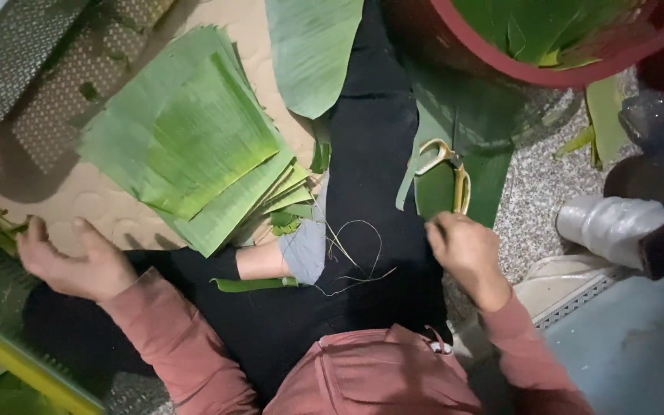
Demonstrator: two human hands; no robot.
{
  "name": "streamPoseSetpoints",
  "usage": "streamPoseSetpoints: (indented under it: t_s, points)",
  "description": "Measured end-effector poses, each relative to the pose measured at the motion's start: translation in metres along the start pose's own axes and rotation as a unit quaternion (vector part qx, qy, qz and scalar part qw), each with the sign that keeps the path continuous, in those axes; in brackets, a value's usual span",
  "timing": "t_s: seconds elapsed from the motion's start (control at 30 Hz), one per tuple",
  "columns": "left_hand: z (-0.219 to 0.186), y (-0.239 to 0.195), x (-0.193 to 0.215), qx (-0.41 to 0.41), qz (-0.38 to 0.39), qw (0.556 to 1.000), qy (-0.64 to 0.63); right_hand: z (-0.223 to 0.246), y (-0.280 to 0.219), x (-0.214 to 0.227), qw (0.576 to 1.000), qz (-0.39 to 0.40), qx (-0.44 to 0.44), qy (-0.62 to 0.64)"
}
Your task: Sorting, folding, and stacking banana leaves for food preparation.
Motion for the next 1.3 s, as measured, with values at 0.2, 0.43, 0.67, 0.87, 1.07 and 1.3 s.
streamPoseSetpoints:
  t_s: [0.2,0.43,0.67,0.87,1.07,1.3]
  points:
    - [-0.055,0.009,-0.006,0.036,-0.007,0.998,-0.047,-0.005,0.006,0.025,0.993,-0.071,0.005,0.089]
    - [-0.108,-0.009,-0.029,0.082,0.083,0.978,-0.173,-0.022,0.005,0.006,0.997,-0.011,-0.002,0.074]
    - [-0.27,-0.066,-0.044,0.214,0.417,0.689,-0.552,0.12,-0.045,0.123,0.857,-0.05,0.337,0.387]
    - [-0.236,-0.063,-0.054,0.121,0.439,0.759,-0.466,0.193,-0.008,0.159,0.801,-0.058,0.475,0.361]
    - [-0.139,-0.018,-0.048,0.191,0.331,0.811,-0.443,0.205,0.101,0.082,0.815,0.307,0.355,0.338]
    - [-0.037,-0.016,-0.115,0.298,0.18,0.827,-0.442,0.314,0.204,0.083,0.845,0.214,0.44,0.217]
Point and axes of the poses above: each hand's wrist, its own y-axis towards the middle knuckle, its own x-axis out of the back of the hand, z = x × y, the point moved 9 cm from there along y, towards the middle knuckle, and after that the axes turned 9 degrees about -x, right-handed, at the moved point
